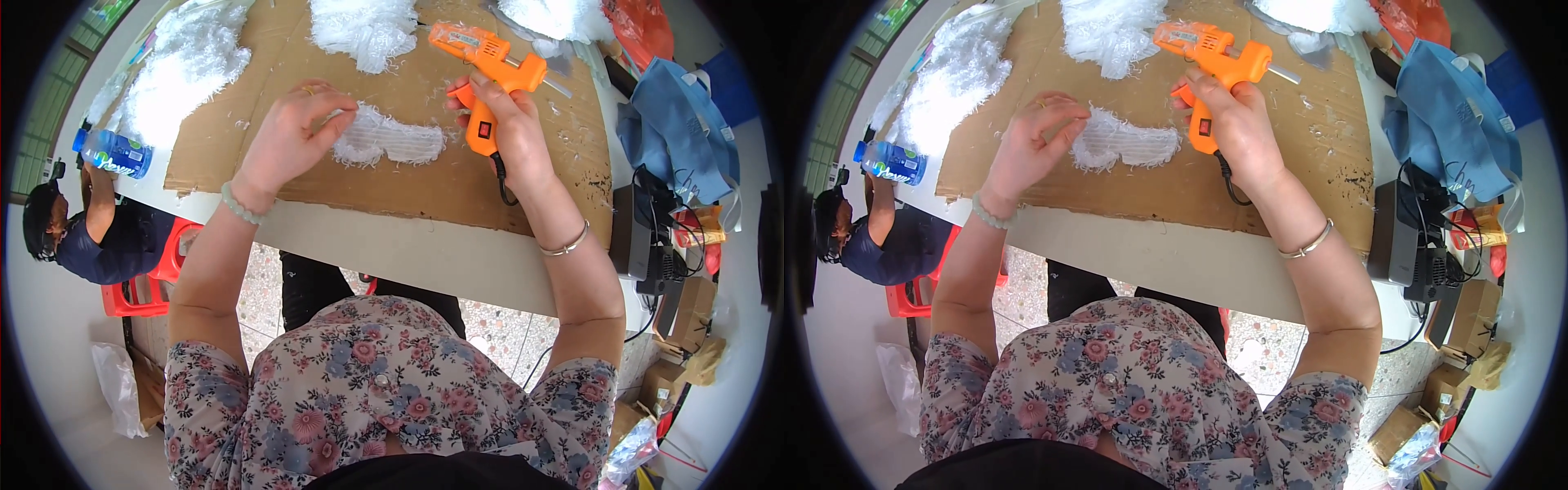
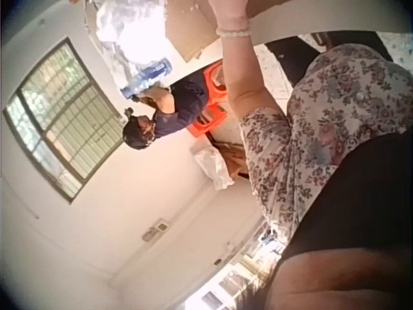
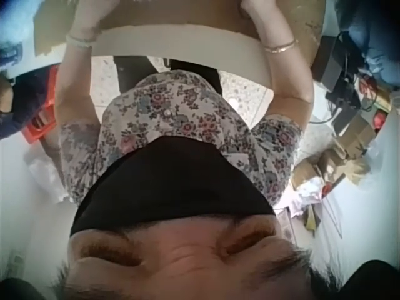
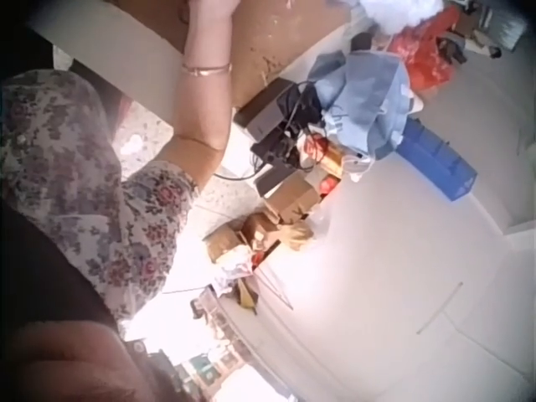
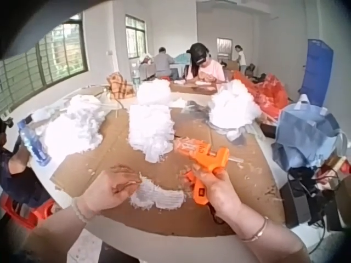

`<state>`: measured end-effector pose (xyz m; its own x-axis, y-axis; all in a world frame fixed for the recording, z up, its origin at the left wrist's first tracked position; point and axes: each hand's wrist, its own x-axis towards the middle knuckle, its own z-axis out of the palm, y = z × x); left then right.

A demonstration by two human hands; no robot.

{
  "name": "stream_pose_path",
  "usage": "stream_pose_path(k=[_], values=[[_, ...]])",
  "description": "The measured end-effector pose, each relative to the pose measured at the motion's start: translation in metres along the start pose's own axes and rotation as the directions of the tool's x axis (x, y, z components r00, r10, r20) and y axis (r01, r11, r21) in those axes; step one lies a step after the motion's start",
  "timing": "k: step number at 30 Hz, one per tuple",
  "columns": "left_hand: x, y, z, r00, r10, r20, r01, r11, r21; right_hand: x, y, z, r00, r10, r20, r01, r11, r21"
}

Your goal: Using a hot glue gun to attach white cotton-like fluff to cloud-shaped cutouts.

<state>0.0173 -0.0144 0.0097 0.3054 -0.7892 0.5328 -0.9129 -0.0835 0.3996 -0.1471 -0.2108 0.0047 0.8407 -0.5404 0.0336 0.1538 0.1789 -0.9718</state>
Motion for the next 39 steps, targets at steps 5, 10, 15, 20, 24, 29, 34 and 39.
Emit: stream_pose_path(k=[5, 10, 15, 20, 24, 29, 34, 39], values=[[0.001, 0.014, 0.011, 0.970, 0.221, 0.104, -0.223, 0.975, 0.005, -0.011, -0.018, -0.018, 0.997, -0.074, 0.035, 0.078, 0.986, -0.146], [0.003, 0.016, 0.016, 0.960, 0.263, 0.097, -0.263, 0.965, -0.016, -0.046, -0.016, -0.049, 0.999, -0.036, 0.041, 0.046, 0.957, -0.285], [-0.002, 0.023, 0.028, 0.945, 0.314, 0.095, -0.316, 0.949, 0.001, -0.108, -0.015, -0.069, 0.999, 0.045, 0.026, -0.035, 0.955, -0.295], [-0.006, 0.042, 0.025, 0.917, 0.353, 0.183, -0.353, 0.935, -0.037, -0.127, -0.012, -0.064, 0.989, 0.147, 0.021, -0.131, 0.931, -0.341], [-0.007, 0.048, 0.026, 0.905, 0.354, 0.236, -0.351, 0.935, -0.054, -0.123, -0.019, -0.057, 0.978, 0.202, 0.052, -0.169, 0.913, -0.370], [-0.010, 0.049, 0.029, 0.878, 0.344, 0.333, -0.342, 0.937, -0.065, -0.113, -0.022, -0.050, 0.984, 0.167, 0.054, -0.126, 0.886, -0.447], [-0.013, 0.049, 0.028, 0.886, 0.327, 0.329, -0.315, 0.945, -0.092, -0.111, -0.022, -0.055, 0.975, 0.213, 0.056, -0.149, 0.826, -0.543], [-0.013, 0.050, 0.028, 0.884, 0.314, 0.345, -0.295, 0.949, -0.109, -0.108, -0.018, -0.051, 0.987, 0.159, 0.027, -0.119, 0.830, -0.545]])
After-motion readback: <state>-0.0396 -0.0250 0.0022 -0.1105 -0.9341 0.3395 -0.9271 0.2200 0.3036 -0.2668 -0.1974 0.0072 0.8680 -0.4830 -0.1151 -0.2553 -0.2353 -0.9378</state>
